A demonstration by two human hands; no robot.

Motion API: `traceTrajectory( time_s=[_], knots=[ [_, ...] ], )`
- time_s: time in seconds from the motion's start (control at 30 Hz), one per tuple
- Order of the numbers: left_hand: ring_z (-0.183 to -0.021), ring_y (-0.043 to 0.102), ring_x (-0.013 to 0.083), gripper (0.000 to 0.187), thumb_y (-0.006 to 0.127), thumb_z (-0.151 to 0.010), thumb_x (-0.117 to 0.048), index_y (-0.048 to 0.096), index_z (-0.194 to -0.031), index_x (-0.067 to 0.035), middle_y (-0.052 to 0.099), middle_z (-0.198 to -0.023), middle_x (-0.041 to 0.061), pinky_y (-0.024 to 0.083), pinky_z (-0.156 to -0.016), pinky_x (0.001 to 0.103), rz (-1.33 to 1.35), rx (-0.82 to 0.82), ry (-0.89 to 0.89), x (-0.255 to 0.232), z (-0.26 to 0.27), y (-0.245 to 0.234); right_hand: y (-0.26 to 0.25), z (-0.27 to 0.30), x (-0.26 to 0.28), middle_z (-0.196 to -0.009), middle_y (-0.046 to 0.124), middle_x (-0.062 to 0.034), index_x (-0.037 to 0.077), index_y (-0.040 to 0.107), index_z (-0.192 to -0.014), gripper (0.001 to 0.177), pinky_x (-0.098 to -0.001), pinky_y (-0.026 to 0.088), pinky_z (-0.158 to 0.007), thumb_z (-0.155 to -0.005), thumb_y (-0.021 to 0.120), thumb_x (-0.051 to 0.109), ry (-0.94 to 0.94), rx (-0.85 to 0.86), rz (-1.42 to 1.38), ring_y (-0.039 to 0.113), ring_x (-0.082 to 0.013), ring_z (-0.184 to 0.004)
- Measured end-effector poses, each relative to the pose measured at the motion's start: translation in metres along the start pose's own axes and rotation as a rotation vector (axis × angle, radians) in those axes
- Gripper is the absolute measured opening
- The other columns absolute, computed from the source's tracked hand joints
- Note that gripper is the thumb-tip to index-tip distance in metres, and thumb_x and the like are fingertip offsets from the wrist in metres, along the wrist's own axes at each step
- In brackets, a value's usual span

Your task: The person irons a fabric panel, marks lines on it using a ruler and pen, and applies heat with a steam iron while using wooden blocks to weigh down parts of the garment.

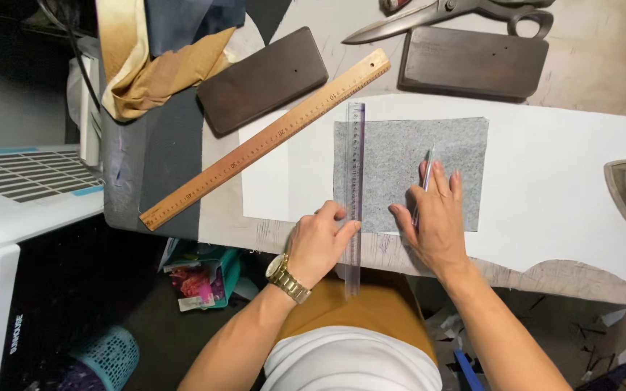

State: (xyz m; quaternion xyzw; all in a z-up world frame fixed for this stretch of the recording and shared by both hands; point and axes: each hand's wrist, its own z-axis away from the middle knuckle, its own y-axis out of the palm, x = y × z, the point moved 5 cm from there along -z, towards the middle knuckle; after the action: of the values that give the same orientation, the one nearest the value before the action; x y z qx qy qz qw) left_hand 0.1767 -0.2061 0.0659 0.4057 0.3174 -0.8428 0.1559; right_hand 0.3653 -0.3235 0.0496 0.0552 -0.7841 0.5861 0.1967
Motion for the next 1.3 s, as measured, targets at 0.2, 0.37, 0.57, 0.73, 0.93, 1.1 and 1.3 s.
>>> traceTrajectory(
  time_s=[0.2, 0.37, 0.57, 0.73, 0.93, 1.1, 1.3],
  knots=[
    [-0.089, 0.069, 0.0276, 0.041, 0.062, -0.098, -0.049, 0.071, -0.105, -0.009, 0.068, -0.090, 0.013, 0.056, -0.083, 0.042, -0.531, -0.308, 0.837, -0.028, -0.022, -0.020, 0.001, 0.006, -0.004, -0.155, 0.053, -0.0234, 0.002, 0.059, -0.115, 0.043, -0.0551, 0.019, -0.126, -0.096, 0.075, 0.037, 0.072, -0.033, -0.055, 0.044, -0.0395, -0.147],
    [-0.149, 0.038, 0.0340, 0.087, 0.060, -0.092, -0.068, 0.050, -0.147, -0.001, 0.045, -0.157, 0.022, 0.018, -0.125, 0.052, -0.710, -0.103, 0.909, -0.015, -0.054, -0.011, -0.006, 0.012, 0.013, -0.152, 0.054, -0.0229, 0.003, 0.054, -0.114, 0.041, -0.0569, 0.021, -0.127, -0.091, 0.078, 0.028, 0.116, -0.074, -0.182, 0.046, -0.0391, -0.145],
    [-0.152, 0.034, 0.0326, 0.092, 0.060, -0.092, -0.070, 0.043, -0.153, -0.003, 0.042, -0.160, 0.020, 0.013, -0.127, 0.051, -0.701, -0.065, 0.870, -0.011, -0.060, -0.008, -0.004, 0.039, 0.043, -0.156, 0.046, -0.0285, 0.004, 0.049, -0.113, 0.073, -0.0619, 0.014, -0.126, -0.072, 0.088, 0.051, 0.184, -0.031, -0.163, 0.040, -0.0417, -0.148],
    [-0.152, 0.033, 0.0322, 0.093, 0.061, -0.091, -0.070, 0.043, -0.154, -0.004, 0.042, -0.161, 0.019, 0.013, -0.127, 0.052, -0.697, -0.055, 0.853, -0.013, -0.061, -0.009, 0.000, 0.039, 0.042, -0.156, 0.046, -0.0309, 0.004, 0.048, -0.112, 0.076, -0.0664, 0.014, -0.123, -0.071, 0.089, 0.054, 0.177, -0.033, -0.111, 0.041, -0.0448, -0.146],
    [-0.152, 0.033, 0.0306, 0.094, 0.060, -0.090, -0.073, 0.044, -0.154, -0.006, 0.042, -0.161, 0.017, 0.010, -0.126, 0.055, -0.717, -0.051, 0.834, -0.012, -0.062, -0.010, 0.000, 0.039, 0.043, -0.154, 0.047, -0.0320, 0.002, 0.050, -0.110, 0.077, -0.0680, 0.014, -0.122, -0.070, 0.090, 0.053, 0.178, -0.043, -0.119, 0.044, -0.0469, -0.144],
    [-0.152, 0.033, 0.0309, 0.094, 0.061, -0.089, -0.073, 0.046, -0.152, -0.006, 0.042, -0.161, 0.018, 0.010, -0.126, 0.056, -0.692, -0.063, 0.837, -0.011, -0.062, -0.011, 0.000, 0.037, 0.043, -0.154, 0.047, -0.0332, 0.000, 0.049, -0.109, 0.077, -0.0671, 0.015, -0.122, -0.069, 0.090, 0.052, 0.164, -0.052, -0.131, 0.044, -0.0490, -0.143],
    [-0.152, 0.033, 0.0308, 0.092, 0.060, -0.091, -0.073, 0.045, -0.153, -0.006, 0.040, -0.162, 0.017, 0.011, -0.126, 0.056, -0.670, -0.052, 0.837, -0.011, -0.063, -0.012, 0.000, 0.036, 0.043, -0.154, 0.048, -0.0333, 0.000, 0.049, -0.110, 0.078, -0.0675, 0.014, -0.122, -0.069, 0.091, 0.052, 0.170, -0.057, -0.128, 0.044, -0.0498, -0.143]
  ],
)
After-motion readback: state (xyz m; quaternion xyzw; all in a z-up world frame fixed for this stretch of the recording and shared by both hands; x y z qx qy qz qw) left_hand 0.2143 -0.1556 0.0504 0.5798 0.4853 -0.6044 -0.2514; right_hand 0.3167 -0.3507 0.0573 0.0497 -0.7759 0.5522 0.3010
